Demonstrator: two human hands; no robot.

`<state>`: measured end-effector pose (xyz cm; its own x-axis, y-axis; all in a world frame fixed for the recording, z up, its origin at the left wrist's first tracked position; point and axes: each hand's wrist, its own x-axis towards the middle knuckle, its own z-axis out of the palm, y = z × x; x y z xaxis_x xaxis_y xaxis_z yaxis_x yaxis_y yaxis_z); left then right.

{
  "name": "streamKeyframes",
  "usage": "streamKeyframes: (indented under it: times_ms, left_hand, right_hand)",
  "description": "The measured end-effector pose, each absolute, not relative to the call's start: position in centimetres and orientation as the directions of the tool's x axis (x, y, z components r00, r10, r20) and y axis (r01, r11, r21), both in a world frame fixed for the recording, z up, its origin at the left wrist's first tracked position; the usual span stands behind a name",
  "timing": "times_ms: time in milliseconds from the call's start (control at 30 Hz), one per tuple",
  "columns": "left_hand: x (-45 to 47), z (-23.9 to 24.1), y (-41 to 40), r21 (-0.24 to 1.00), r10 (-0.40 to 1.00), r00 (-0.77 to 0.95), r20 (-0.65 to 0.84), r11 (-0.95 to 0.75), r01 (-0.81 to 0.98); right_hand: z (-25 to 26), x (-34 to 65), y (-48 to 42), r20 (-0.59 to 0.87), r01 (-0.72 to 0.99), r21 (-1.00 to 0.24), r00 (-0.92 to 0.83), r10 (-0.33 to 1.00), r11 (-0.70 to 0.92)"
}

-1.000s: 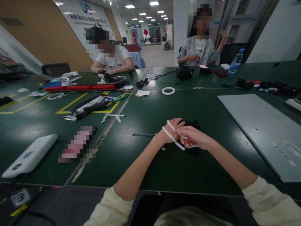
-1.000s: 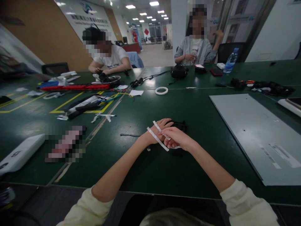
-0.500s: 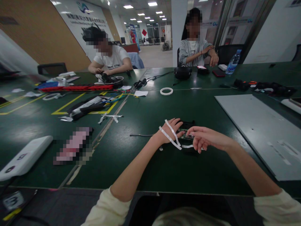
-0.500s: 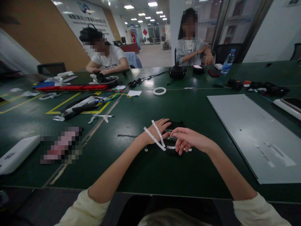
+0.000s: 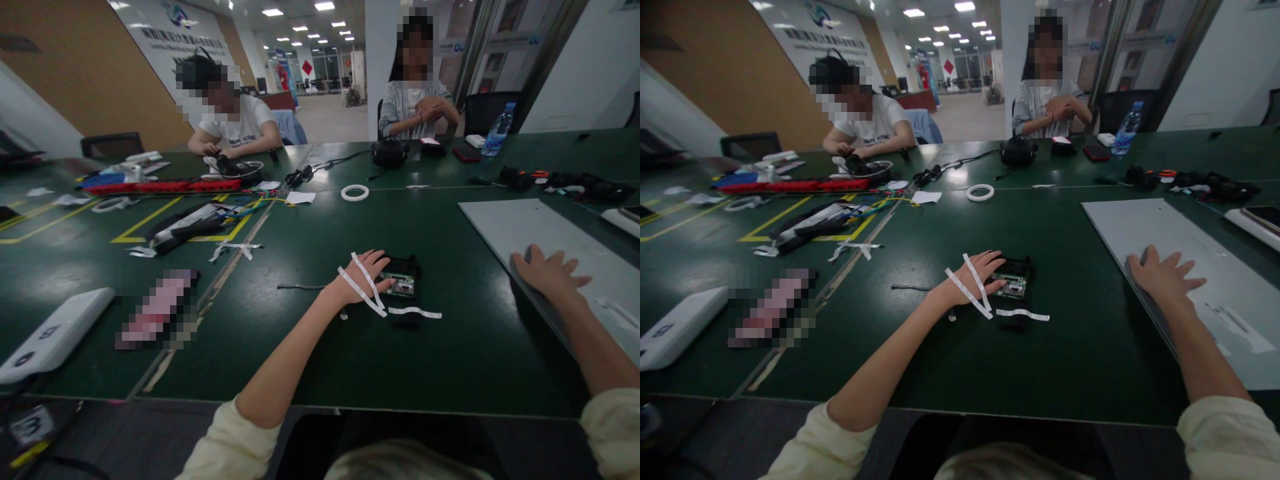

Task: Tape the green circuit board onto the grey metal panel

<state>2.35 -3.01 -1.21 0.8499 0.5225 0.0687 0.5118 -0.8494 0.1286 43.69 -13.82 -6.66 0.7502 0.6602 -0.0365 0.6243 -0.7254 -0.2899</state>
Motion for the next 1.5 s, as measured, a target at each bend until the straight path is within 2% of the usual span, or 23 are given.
streamKeyframes:
  times_ms: [267, 567, 733, 867, 1033, 1233, 1500]
  left_hand:
    - [1.7, -0.7, -2.6, 0.276, 0.512, 0.859, 0.019, -0.828, 0.488]
    - [1.3, -0.7, -2.2, 0.297, 0.453, 0.89, 0.044, -0.857, 0.422]
    - [1.4, -0.1, -2.3, 0.335, 0.462, 0.884, 0.071, -0.846, 0.415]
    - [1.4, 0.4, -2.3, 0.365, 0.467, 0.879, 0.097, -0.838, 0.405]
    - [1.4, 1.3, -2.3, 0.387, 0.479, 0.852, 0.213, -0.842, 0.376]
    - [1.2, 2.1, -2.1, 0.373, 0.487, 0.813, 0.319, -0.853, 0.364]
    - [0.9, 2.5, -1.8, 0.357, 0.53, 0.775, 0.345, -0.838, 0.413]
  right_hand:
    - [-7.4, 43.5, -13.2, -0.025, 0.644, -0.259, 0.741, 0.671, -0.72]
    - [-7.8, 42.4, -11.5, 0.024, 0.704, -0.21, 0.697, 0.716, -0.678]
    - [-7.6, 40.2, -10.2, 0.055, 0.784, -0.172, 0.612, 0.789, -0.597]
    - [-7.3, 38.1, -9.6, 0.066, 0.854, -0.12, 0.515, 0.855, -0.506]
    - [-6.8, 35.3, -9.4, 0.082, 0.935, -0.056, 0.353, 0.932, -0.349]
    - [-5.7, 32.1, -10.0, 0.032, 0.992, -0.001, 0.129, 0.991, -0.129]
    - [-4.1, 29.6, -11.7, 0.0, 0.982, -0.069, -0.174, 0.985, 0.173]
